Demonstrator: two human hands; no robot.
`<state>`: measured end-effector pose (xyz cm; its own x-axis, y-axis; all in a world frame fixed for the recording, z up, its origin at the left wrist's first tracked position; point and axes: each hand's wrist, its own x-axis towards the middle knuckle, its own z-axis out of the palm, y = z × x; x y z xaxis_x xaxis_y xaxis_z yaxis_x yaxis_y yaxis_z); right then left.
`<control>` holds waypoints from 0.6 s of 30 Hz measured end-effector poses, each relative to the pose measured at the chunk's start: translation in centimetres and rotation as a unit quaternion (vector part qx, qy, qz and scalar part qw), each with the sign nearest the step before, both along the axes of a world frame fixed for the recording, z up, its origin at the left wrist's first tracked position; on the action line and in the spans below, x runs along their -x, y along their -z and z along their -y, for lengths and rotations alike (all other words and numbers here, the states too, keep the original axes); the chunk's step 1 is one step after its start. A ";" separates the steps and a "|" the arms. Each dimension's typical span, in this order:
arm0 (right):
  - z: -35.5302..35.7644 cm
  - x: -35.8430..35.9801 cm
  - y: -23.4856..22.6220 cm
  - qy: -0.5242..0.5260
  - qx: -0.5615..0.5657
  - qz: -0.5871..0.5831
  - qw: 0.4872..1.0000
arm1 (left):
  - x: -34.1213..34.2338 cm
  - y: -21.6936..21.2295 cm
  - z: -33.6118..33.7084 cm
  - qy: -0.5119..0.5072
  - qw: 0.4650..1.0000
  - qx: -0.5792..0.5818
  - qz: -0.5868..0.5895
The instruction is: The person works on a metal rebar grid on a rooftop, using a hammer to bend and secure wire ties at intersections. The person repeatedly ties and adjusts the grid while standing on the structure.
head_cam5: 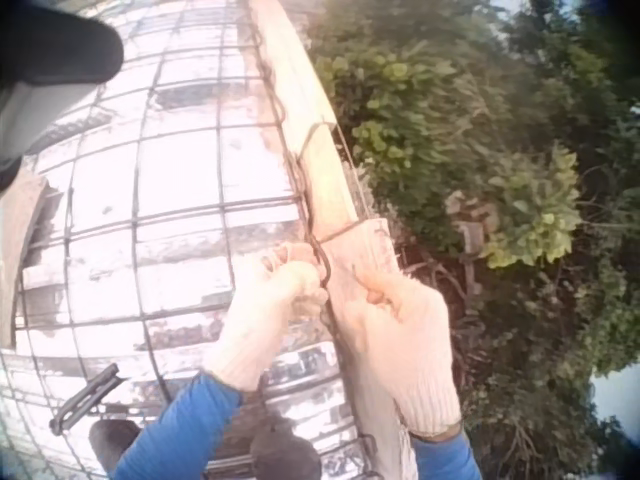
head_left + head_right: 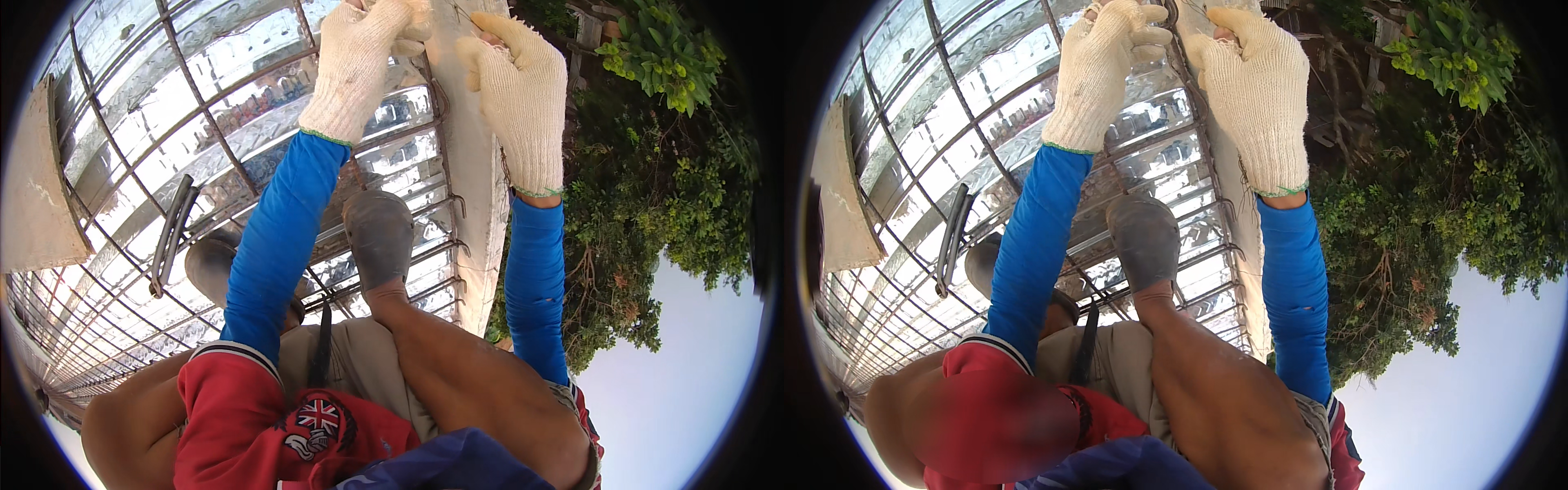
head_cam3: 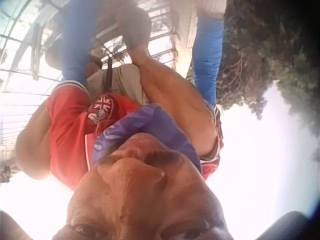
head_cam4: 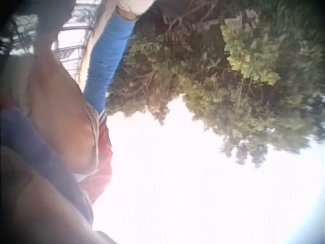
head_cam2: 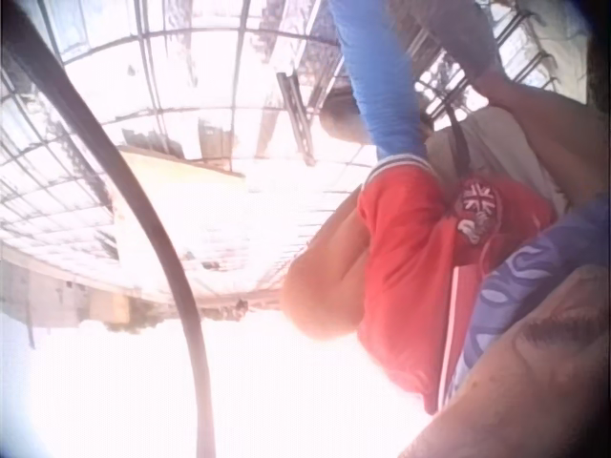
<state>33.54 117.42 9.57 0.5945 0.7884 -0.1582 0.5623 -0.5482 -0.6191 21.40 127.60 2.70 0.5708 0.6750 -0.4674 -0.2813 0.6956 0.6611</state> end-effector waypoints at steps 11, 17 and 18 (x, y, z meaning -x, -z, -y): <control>1.5 3.0 -2.9 0.171 0.016 -0.339 0.925 | -1.5 6.2 3.6 -0.026 0.943 0.159 0.293; 5.9 6.1 0.4 0.238 -0.276 -0.829 0.424 | -2.1 1.1 4.6 -0.103 0.929 0.224 0.274; 5.8 6.8 0.5 0.231 -0.285 -0.825 0.429 | -2.1 1.3 4.6 -0.098 0.937 0.201 0.270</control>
<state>26.74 111.60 9.03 0.1579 0.8373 -0.5234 -0.9874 0.1403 -0.0734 23.45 123.00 1.44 0.6809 0.6231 -0.3849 -0.6474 0.7578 0.0815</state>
